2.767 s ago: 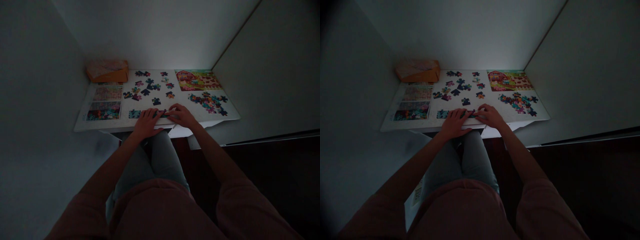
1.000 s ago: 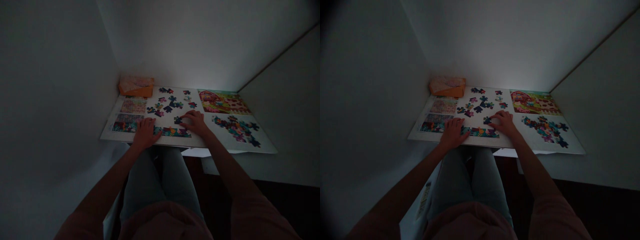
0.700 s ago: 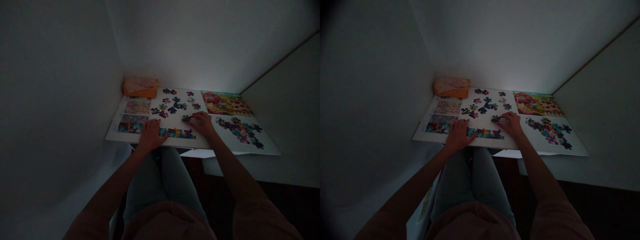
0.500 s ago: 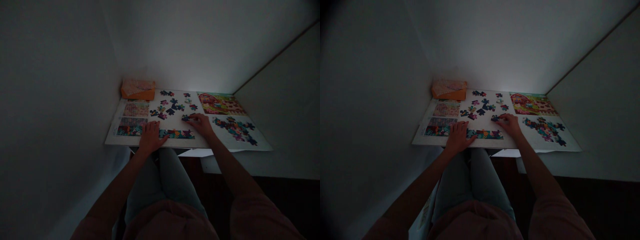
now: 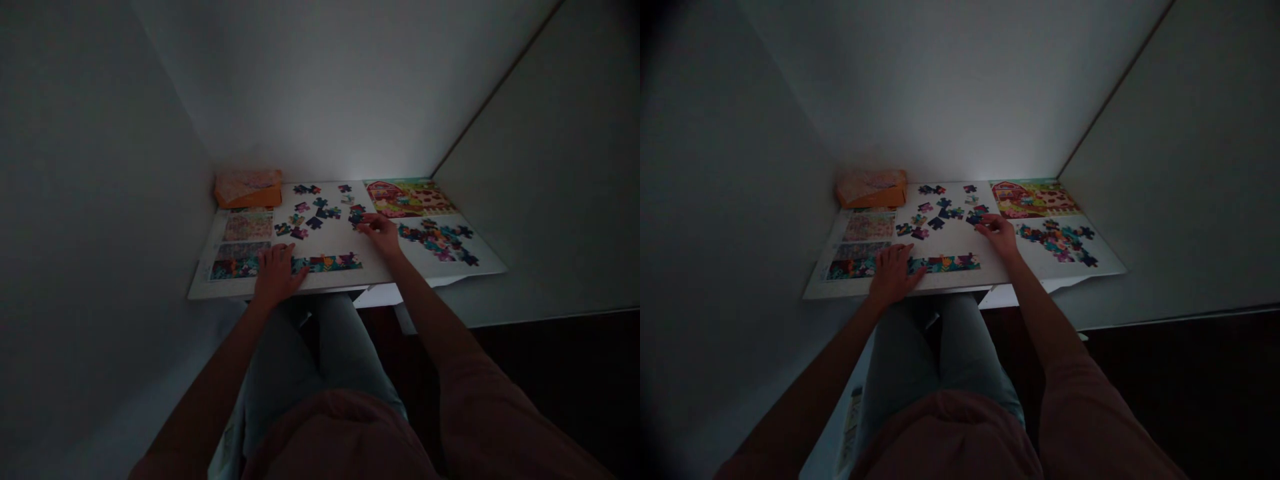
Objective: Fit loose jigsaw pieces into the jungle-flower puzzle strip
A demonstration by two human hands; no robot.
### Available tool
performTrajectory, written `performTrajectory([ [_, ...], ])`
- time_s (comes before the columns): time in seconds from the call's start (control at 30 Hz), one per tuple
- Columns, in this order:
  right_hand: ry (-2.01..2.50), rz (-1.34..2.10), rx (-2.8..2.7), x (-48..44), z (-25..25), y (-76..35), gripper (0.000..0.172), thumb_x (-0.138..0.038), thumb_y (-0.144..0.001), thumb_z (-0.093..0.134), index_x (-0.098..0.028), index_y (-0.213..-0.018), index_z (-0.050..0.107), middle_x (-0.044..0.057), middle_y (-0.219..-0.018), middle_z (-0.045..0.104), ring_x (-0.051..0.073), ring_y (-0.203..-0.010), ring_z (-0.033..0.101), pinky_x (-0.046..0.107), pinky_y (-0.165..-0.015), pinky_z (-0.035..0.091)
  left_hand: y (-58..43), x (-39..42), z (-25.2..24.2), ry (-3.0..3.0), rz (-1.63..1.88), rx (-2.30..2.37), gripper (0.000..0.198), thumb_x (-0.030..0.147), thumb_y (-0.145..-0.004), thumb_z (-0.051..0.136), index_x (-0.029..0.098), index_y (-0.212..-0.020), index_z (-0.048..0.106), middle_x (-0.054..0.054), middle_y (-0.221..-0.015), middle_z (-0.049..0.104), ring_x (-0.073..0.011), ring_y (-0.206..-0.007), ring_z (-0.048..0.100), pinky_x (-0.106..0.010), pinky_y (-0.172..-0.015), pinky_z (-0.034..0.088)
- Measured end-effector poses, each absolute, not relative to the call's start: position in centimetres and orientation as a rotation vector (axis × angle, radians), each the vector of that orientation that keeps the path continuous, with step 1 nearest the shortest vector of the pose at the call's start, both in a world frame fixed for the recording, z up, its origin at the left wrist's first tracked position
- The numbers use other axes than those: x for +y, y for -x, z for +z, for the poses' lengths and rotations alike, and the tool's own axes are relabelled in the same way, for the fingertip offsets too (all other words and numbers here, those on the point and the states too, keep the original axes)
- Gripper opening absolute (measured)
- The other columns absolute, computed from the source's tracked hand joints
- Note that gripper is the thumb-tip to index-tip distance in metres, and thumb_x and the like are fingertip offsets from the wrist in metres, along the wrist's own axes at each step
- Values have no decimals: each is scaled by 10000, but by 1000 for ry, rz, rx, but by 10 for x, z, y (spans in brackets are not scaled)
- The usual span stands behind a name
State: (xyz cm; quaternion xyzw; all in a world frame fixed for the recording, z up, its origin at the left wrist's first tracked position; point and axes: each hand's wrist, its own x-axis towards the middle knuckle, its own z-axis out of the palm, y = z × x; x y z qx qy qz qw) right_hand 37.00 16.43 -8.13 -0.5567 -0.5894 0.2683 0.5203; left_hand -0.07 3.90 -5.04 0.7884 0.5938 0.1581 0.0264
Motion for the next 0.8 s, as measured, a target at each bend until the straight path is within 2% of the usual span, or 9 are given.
performTrajectory([
  [0.1, 1298, 598, -1426, 163, -83, -370, 703, -886, -847, 947, -299, -1222, 851, 134, -1230, 951, 312, -933, 774, 565, -966, 716, 1, 39, -46, -2417, 447, 1872, 834, 679, -1186, 641, 389, -1965, 570, -231, -1801, 738, -600, -1693, 664, -920, -1413, 473],
  [0.2, 1287, 480, -1580, 150, -77, -379, 604, -762, -947, 994, -283, -1302, 896, 126, -1292, 956, 318, -984, 794, 548, -1007, 716, 0, 39, -41, -2388, 397, 1918, 811, 669, -1196, 644, 380, -1951, 583, -223, -1824, 713, -569, -1727, 634, -852, -1465, 453],
  [0.27, 1273, 396, -1738, 138, -71, -392, 519, -657, -1012, 1017, -281, -1355, 918, 130, -1342, 956, 335, -1019, 804, 571, -1065, 713, -1, 38, -39, -2376, 357, 1945, 794, 664, -1213, 621, 333, -1935, 603, -237, -1842, 686, -543, -1745, 616, -796, -1498, 436],
  [0.37, 1271, 320, -1882, 118, -65, -415, 443, -562, -1028, 1043, -329, -1390, 940, 121, -1355, 954, 375, -1018, 822, 647, -1140, 702, -1, 38, -38, -2370, 341, 1964, 780, 652, -1215, 616, 273, -1895, 636, -265, -1831, 674, -541, -1741, 612, -772, -1511, 425],
  [0.47, 1326, 346, -1894, 100, -67, -436, 408, -590, -1062, 997, -385, -1410, 938, 103, -1348, 954, 396, -1003, 833, 681, -1107, 715, -1, 39, -39, -2363, 380, 1959, 760, 645, -1196, 623, 287, -1867, 651, -263, -1799, 686, -562, -1714, 625, -800, -1473, 458],
  [0.63, 1358, 444, -1836, 85, -81, -453, 466, -676, -1069, 945, -376, -1425, 934, 109, -1316, 957, 383, -962, 821, 647, -1015, 735, 2, 40, -42, -2394, 456, 1907, 731, 665, -1196, 591, 359, -1859, 630, -223, -1748, 730, -571, -1678, 626, -849, -1446, 466],
  [0.7, 1370, 459, -1809, 85, -85, -455, 465, -675, -1060, 955, -375, -1414, 933, 107, -1298, 959, 375, -952, 817, 628, -982, 739, 4, 41, -44, -2398, 449, 1906, 737, 670, -1200, 597, 346, -1862, 615, -232, -1756, 721, -570, -1682, 626, -833, -1451, 467],
  [0.8, 1395, 509, -1791, 88, -86, -452, 458, -655, -1041, 983, -360, -1386, 928, 111, -1321, 960, 357, -929, 818, 585, -889, 744, 5, 42, -47, -2389, 424, 1936, 768, 651, -1201, 612, 261, -1862, 591, -276, -1793, 687, -570, -1699, 617, -824, -1460, 457],
])
